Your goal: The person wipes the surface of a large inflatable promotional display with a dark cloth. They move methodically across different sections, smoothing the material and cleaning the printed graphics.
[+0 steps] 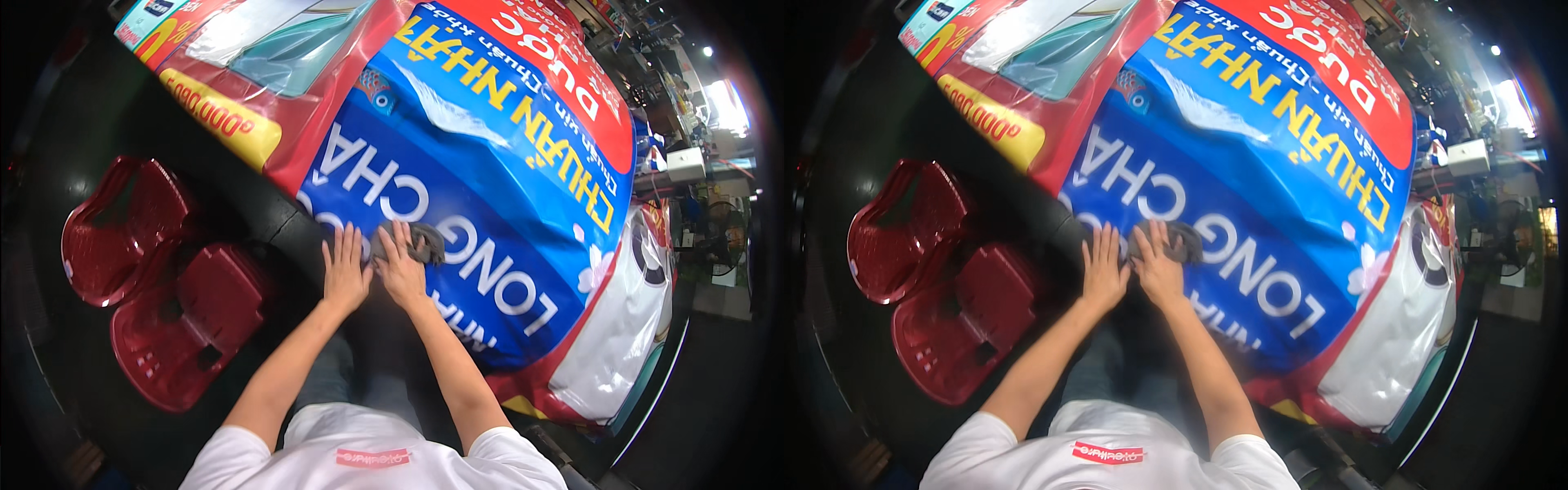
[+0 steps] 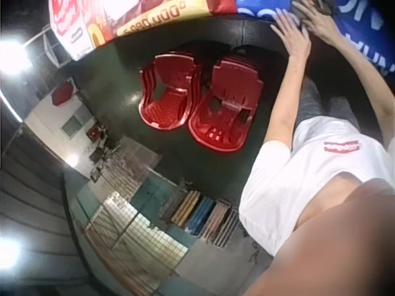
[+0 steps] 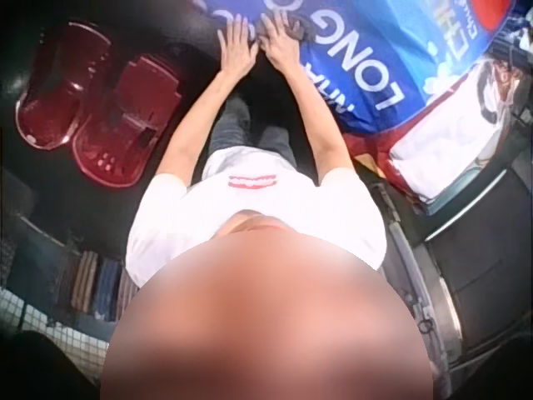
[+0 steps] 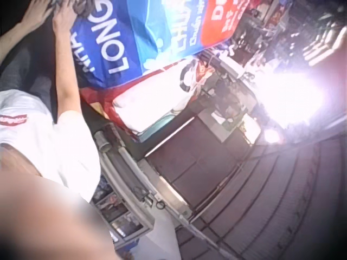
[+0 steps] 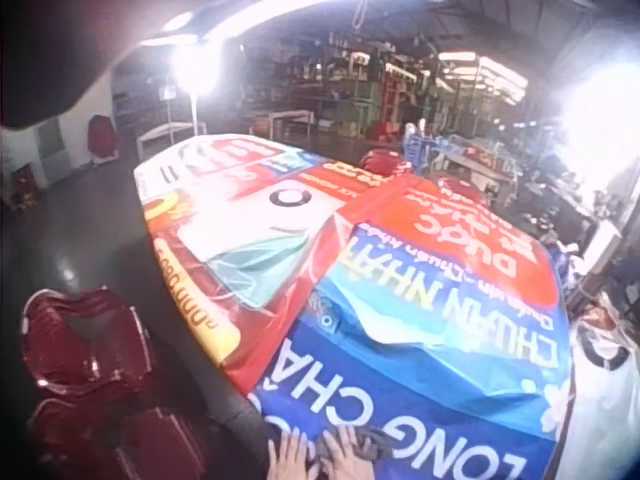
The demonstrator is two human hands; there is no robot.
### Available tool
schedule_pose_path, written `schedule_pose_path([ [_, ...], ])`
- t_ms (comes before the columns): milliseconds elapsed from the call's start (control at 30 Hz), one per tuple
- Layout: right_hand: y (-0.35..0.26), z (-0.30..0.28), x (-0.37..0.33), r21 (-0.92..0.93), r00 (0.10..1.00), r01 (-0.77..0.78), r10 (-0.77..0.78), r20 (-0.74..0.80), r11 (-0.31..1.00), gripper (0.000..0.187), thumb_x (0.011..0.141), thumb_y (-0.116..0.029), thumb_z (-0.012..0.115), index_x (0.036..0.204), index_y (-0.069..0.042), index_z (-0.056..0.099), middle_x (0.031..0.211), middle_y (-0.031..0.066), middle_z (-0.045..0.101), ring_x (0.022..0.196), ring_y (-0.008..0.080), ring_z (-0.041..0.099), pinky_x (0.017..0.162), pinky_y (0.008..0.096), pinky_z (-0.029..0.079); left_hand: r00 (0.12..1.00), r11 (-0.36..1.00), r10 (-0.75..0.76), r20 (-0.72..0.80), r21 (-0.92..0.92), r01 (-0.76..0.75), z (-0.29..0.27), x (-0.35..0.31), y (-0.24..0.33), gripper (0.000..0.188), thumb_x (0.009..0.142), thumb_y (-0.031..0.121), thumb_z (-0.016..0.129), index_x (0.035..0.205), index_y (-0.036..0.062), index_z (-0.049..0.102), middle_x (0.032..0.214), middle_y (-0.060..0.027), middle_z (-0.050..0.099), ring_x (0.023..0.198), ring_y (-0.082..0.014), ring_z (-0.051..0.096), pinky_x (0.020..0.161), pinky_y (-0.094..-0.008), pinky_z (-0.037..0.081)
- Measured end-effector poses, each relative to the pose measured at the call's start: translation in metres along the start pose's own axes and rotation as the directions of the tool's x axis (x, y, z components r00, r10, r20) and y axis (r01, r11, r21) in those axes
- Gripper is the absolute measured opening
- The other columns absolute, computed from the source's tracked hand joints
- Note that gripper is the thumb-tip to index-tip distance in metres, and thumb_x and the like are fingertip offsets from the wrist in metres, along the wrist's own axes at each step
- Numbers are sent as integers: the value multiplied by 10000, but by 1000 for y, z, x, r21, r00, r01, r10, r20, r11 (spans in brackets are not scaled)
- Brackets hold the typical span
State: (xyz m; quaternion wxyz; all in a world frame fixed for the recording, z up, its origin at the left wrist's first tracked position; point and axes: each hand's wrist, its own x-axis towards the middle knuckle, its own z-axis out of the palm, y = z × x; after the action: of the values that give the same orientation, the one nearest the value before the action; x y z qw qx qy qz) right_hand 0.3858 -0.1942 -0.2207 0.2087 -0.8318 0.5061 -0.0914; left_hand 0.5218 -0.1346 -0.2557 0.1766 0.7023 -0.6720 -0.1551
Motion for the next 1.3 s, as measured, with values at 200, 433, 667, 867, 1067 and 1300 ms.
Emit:
schedule_pose_path([
  [200, -9, 5, 129, 30, 932, 266, -248, -265, 964, 484, 870, -221, 644, 1337, -167, 531, 1498, 152, 398, 1399, 332, 355, 1130, 541, 253, 998, 994, -7, 62, 108, 1, -3, 3, -1, 792, 899, 392, 615, 1505, 13, 272, 1597, -166, 187, 1496, -346, 93, 1093, -720, 42],
  [433, 63, -40, -48, 74, 954, -208, 219, -205, 975, 459, 795, -37, 613, 1233, -173, 619, 1367, 123, 567, 1262, 285, 546, 1016, 421, 465, 987, 989, 22, 159, 144, -45, -50, 26, 3, 591, 891, 320, 606, 1377, 18, 460, 1471, -167, 386, 1396, -330, 309, 1083, -717, 94],
  [667, 84, -163, 43, 740, 612, 210, 505, -609, 639, 536, 938, 11, 452, 1461, -47, 351, 1382, 158, 500, 1218, 242, 533, 1038, 369, 433, 991, 999, 50, -124, 3, -50, -52, 108, -15, 550, 920, 190, 574, 1407, -13, 417, 1511, -187, 344, 1438, -375, 263, 1143, -561, 223],
  [867, 78, -138, 255, -267, 885, 443, -465, -24, 856, 485, 851, -181, 666, 1316, -228, 536, 1465, 122, 446, 1359, 362, 407, 1113, 477, 349, 995, 998, 32, -93, 61, -27, -32, 106, -30, 617, 897, 205, 554, 1444, -18, 375, 1521, -207, 343, 1454, -376, 241, 1174, -556, 123],
  [1067, 146, -189, 401, 121, 926, 58, -8, -378, 991, 384, 912, -160, 538, 1295, -154, 525, 1300, 116, 606, 1327, 307, 455, 1069, 520, 349, 995, 999, 4, -100, 38, 0, -30, 107, -32, 666, 846, 233, 584, 1446, 10, 396, 1531, -186, 348, 1451, -366, 263, 1174, -554, 130],
  [1300, 74, -114, 366, -26, 849, 502, -499, -175, 864, 387, 890, -114, 574, 1268, -188, 545, 1415, 50, 521, 1301, 256, 493, 1004, 592, 357, 997, 997, -47, -68, 55, 51, -29, 106, -30, 655, 844, 232, 575, 1440, 14, 410, 1526, -175, 362, 1451, -358, 267, 1173, -550, 138],
])
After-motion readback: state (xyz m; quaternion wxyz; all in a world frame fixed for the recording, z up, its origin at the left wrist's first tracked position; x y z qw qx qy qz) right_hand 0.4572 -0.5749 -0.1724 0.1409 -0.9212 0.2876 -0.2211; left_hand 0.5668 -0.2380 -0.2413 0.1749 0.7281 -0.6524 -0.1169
